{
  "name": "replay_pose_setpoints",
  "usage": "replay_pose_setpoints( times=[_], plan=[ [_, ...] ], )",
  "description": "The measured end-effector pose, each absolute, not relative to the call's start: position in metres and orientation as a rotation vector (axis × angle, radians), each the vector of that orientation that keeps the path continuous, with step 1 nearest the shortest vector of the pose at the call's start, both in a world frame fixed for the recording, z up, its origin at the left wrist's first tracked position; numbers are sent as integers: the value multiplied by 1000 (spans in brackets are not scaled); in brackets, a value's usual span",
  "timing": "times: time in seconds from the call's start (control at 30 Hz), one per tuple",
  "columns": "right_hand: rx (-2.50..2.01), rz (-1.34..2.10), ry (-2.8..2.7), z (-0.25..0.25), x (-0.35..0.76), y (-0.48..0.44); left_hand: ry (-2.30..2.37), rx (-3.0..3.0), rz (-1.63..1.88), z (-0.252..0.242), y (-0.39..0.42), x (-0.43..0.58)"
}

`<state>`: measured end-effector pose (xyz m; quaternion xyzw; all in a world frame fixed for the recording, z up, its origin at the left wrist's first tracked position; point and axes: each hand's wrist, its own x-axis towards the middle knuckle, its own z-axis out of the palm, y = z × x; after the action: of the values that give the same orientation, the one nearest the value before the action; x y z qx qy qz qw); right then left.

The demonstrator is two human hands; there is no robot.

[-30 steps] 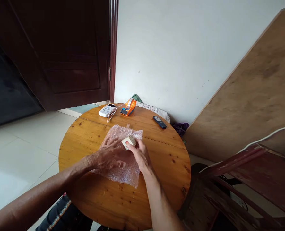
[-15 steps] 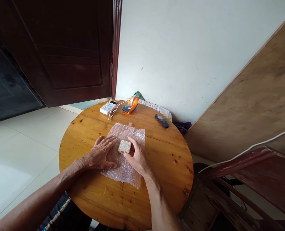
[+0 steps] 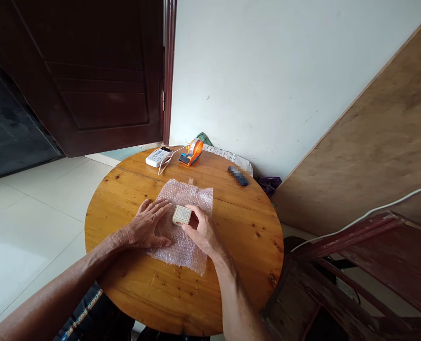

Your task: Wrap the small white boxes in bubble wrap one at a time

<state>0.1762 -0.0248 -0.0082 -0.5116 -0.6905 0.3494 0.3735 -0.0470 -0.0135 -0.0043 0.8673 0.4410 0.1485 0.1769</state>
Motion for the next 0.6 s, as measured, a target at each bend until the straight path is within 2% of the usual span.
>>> replay_pose_setpoints(
  times=[0.27, 0.47, 0.6],
  plan=[
    [-1345, 772, -1798, -7, 172, -26, 1271, 2446, 465, 3, -16, -53],
    [-1350, 757, -1800, -6, 172, -28, 1109, 2664, 450, 32, -61, -66],
    [-1341, 794, -1798, -5, 173, -29, 1063, 2731, 396, 29, -80, -61]
  ],
)
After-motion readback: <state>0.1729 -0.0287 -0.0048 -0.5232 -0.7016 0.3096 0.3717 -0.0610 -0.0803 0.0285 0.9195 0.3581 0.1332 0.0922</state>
